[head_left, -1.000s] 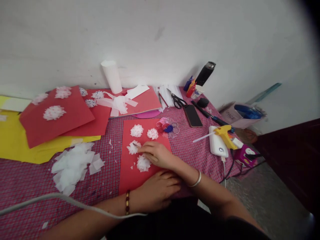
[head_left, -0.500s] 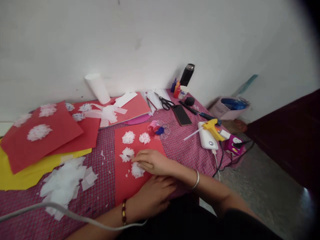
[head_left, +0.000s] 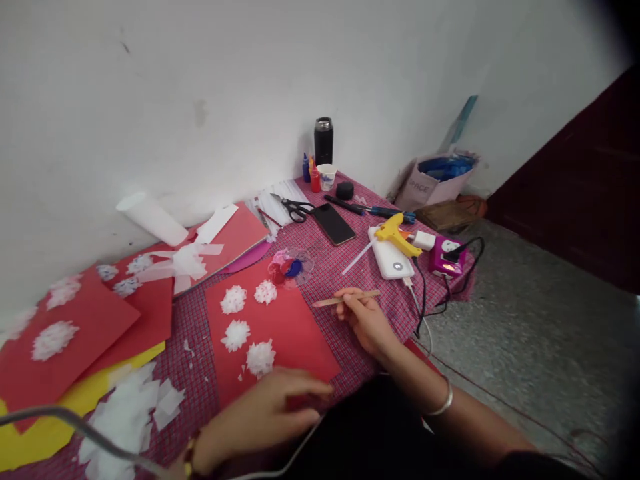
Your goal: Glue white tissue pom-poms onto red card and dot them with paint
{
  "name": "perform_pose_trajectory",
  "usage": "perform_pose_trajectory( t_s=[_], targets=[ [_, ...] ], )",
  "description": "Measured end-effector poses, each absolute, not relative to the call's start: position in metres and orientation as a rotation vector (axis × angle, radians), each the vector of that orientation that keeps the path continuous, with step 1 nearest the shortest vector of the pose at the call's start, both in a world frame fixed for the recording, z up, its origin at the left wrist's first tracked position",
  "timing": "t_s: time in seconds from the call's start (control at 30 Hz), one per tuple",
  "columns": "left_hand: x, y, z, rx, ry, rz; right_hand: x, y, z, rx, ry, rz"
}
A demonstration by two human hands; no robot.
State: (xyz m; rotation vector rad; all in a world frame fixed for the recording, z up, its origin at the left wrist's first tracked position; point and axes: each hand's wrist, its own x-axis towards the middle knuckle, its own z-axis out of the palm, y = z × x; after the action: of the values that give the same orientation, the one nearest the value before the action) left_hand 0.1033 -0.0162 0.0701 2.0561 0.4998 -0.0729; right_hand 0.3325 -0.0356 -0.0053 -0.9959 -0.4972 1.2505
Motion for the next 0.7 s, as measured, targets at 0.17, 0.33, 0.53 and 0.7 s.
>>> perform_pose_trajectory(
  t_s=[0.17, 0.33, 0.53, 0.7],
  targets=[
    [0.099, 0.082, 0.103, 2.171, 1.142, 0.259, 0.331, -0.028, -0.007, -0.948, -0.51, 1.281],
    [0.138, 0.177, 0.09, 2.242, 1.259, 0.165, 0.327, -0.028, -0.004, -0.93, -0.644, 1.336],
    [0.185, 0.227, 0.068, 2.314, 1.17, -0.129, 0.33, -0.029, -0.003, -0.88, -0.589, 1.423],
    [0.208, 0.241, 0.058, 2.262, 1.118, -0.33, 0.331, -0.028, -0.004, -0.884, -0.558, 1.464]
  ],
)
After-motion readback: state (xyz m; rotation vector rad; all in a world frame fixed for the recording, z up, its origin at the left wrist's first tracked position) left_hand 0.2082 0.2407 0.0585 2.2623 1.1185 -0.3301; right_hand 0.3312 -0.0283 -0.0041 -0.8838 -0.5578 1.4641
